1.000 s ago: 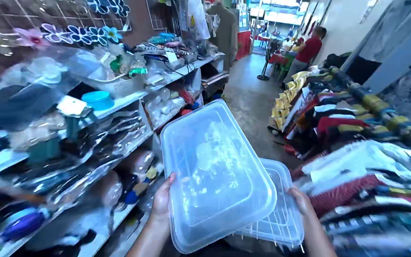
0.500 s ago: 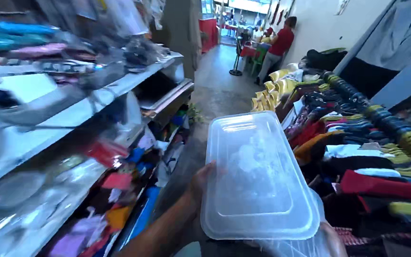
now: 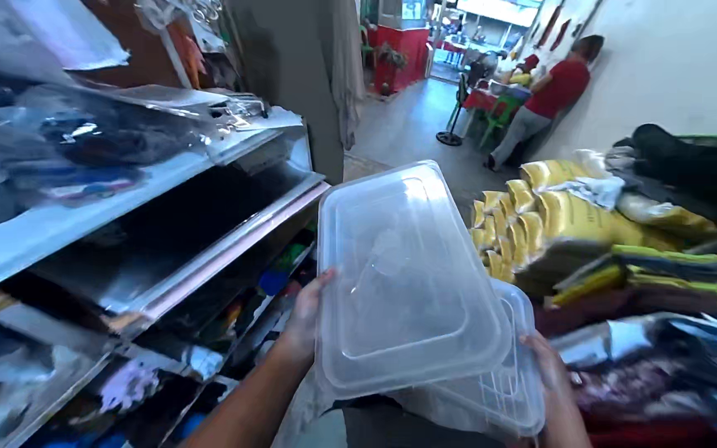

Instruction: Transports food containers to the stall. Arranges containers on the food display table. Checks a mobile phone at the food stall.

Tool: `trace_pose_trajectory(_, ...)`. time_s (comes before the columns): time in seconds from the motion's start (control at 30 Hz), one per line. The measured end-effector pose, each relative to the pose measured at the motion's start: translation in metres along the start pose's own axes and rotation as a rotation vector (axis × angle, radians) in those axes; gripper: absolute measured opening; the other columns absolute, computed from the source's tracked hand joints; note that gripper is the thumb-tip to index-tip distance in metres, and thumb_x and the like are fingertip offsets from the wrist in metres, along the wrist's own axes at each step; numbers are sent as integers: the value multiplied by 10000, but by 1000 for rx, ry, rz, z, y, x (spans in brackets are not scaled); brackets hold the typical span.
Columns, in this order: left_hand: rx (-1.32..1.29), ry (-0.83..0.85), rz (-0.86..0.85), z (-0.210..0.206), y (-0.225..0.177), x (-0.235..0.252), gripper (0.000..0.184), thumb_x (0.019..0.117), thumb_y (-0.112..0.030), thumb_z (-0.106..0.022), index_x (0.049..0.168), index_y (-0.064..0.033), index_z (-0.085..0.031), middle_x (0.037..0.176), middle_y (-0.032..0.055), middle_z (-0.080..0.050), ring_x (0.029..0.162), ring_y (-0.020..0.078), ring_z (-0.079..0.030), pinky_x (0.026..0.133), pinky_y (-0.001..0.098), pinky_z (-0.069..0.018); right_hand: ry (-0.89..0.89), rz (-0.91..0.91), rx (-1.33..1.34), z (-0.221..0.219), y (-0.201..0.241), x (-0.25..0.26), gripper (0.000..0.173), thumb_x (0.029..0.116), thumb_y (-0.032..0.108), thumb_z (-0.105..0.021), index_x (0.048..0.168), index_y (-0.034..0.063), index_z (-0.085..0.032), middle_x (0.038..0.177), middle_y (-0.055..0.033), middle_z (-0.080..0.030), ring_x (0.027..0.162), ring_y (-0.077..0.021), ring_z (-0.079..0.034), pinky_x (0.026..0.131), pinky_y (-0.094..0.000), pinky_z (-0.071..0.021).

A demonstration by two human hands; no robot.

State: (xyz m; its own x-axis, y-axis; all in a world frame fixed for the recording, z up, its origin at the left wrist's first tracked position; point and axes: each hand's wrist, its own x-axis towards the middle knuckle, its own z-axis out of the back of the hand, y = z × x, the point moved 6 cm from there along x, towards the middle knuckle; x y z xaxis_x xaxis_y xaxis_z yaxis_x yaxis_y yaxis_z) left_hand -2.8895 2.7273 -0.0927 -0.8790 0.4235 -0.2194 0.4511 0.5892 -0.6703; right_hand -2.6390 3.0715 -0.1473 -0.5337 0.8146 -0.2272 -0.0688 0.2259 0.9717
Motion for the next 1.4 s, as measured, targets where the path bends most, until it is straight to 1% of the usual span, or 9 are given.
trace_pose_trajectory(0.07,-28,21,-9,-13,-4,74,342,1108,-238,-293,1158,-67,-585,886,98,-734,795,172,-739,688,346,-635,-1,-36,27,-32,-3,60,259,978,29,-480,1212,21,-590,897,-14,-685,744,-46,-679,645,-229,-593)
trace_pose_trajectory(0.2,5,68,36,-86,-4,222,366,1122,-248,-283,1218,-46,-572,926,118,-737,825,192,-744,708,361,-637,-110,-48,34,-59,34,168,237,979,41,-473,1183,24,-591,846,-15,-673,704,-54,-670,611,-241,-587)
trace_pose_trajectory(0.4,10,314,234,-201,49,425,443,1126,-260,-235,1132,-52,-626,900,100,-752,810,165,-748,710,335,-638,-300,-1,-8,-53,81,316,277,980,57,-472,1235,52,-578,898,33,-666,753,-14,-665,671,-227,-590)
trace_pose_trajectory(0.53,-53,375,280,-251,83,556,448,1121,-246,-215,1126,-47,-616,897,108,-754,812,175,-752,716,339,-639,-331,46,-62,-73,121,455,205,962,41,-473,1120,69,-600,845,55,-653,723,0,-646,650,-212,-574)
trace_pose_trajectory(0.77,-118,130,53,-284,40,778,436,1125,-246,-207,1137,-49,-597,878,106,-754,778,175,-755,675,338,-642,-96,20,-168,-224,217,732,216,991,45,-482,1170,28,-601,844,3,-650,689,-36,-636,614,-226,-556)
trace_pose_trajectory(0.9,-202,146,-98,-278,5,903,471,1119,-265,-188,1152,-69,-615,933,118,-757,844,187,-758,734,363,-647,77,17,-96,-336,234,882,270,975,27,-478,1218,18,-595,888,-24,-684,728,-61,-672,632,-247,-586)
trace_pose_trajectory(1.03,-211,155,-105,-294,-17,1044,513,1111,-272,-153,1129,-69,-624,923,131,-757,838,204,-758,736,377,-645,95,-22,-57,-418,234,998,263,992,44,-458,1225,15,-577,885,-33,-677,728,-67,-679,632,-254,-594)
trace_pose_trajectory(1.23,-203,171,132,-384,-7,1260,457,1123,-290,-208,1163,-36,-586,922,152,-747,815,230,-756,701,386,-643,-110,-28,-83,-448,272,1139,257,984,46,-474,1212,36,-592,871,9,-656,709,-25,-649,626,-221,-568)
trace_pose_trajectory(1.4,-188,217,266,-448,30,1427,405,1118,-269,-259,1147,-24,-580,881,160,-741,788,239,-754,688,390,-639,-206,16,-83,-460,297,1283,167,977,56,-474,1091,80,-592,777,59,-646,640,-3,-634,572,-201,-558)
